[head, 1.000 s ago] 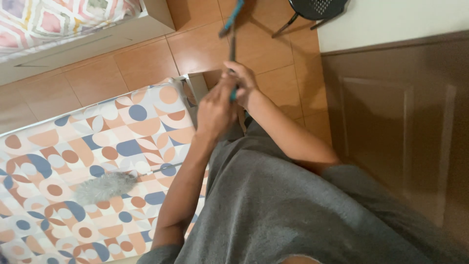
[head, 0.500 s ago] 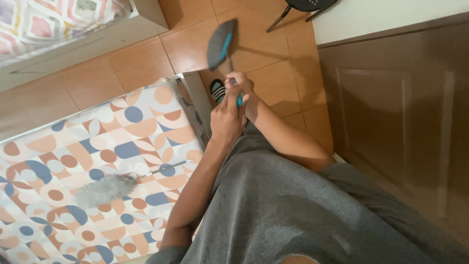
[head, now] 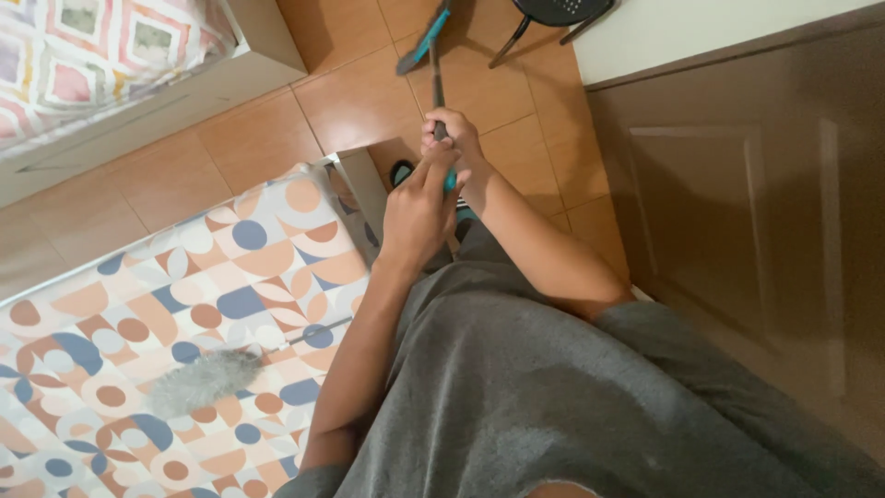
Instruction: The person uses a feather duster to clean the wall and a pillow on a bed. They then switch to a broom to sweep the tiled floor around the beds and near a small stool.
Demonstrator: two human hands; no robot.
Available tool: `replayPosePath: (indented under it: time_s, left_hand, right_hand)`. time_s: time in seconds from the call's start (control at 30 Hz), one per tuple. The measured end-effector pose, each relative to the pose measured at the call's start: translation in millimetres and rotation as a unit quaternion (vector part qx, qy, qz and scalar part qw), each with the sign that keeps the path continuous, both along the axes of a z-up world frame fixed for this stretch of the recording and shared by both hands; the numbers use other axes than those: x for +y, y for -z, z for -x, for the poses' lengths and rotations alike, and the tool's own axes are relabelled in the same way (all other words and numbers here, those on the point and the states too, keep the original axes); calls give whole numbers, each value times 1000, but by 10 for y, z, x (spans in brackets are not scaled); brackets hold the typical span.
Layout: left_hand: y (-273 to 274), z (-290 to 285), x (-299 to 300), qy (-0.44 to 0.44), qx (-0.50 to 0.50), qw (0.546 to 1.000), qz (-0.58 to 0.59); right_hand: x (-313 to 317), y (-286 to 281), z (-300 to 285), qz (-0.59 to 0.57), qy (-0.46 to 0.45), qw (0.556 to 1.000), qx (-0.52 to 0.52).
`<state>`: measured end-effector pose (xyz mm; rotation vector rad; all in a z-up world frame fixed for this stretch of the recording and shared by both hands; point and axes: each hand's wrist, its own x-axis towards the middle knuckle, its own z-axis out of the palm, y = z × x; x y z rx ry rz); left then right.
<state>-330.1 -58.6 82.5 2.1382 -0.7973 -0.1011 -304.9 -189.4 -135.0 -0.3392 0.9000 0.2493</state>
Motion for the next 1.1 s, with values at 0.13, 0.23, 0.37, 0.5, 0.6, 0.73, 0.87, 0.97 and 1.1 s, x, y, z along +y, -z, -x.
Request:
replayPosePath:
  time_s: [0.13,0.23,0.37,0.5,0.6,0.73,0.87,0.97,1.1]
  left_hand:
    - [119,-252,18,19,59,998,-4]
    - [75,-584,162,44,120,991,31]
    - [-97,-951,371,68,157,984,57]
    - [-122,-1154,458,86,158,981,70]
    - [149,-1208,353,135,106,982,75]
    - [174,-1223,203,157,115,979,67]
    - [-11,-1503,54,172,131,975,45]
    - [-126,-1729,-24,187,126,973,47]
    - [-185,-2074,-164,201,68,976,41]
  right_hand:
    - [-4,172,-191,10,60,998,33]
    - [106,176,-334,65,124,987,73]
    - [311,-159,-577,94,184,976,71]
    - [390,-151,-720,105,189,976,8]
    - [166,135,-827,110,180,977,37]
    - [-100,564,-749,100,213,970,57]
    - [-256,371,-759,74,209,975,-13]
    - [-228,-146,-821,47,210,975,-55]
    - [-239,-606,-1090,42,244,967,-61]
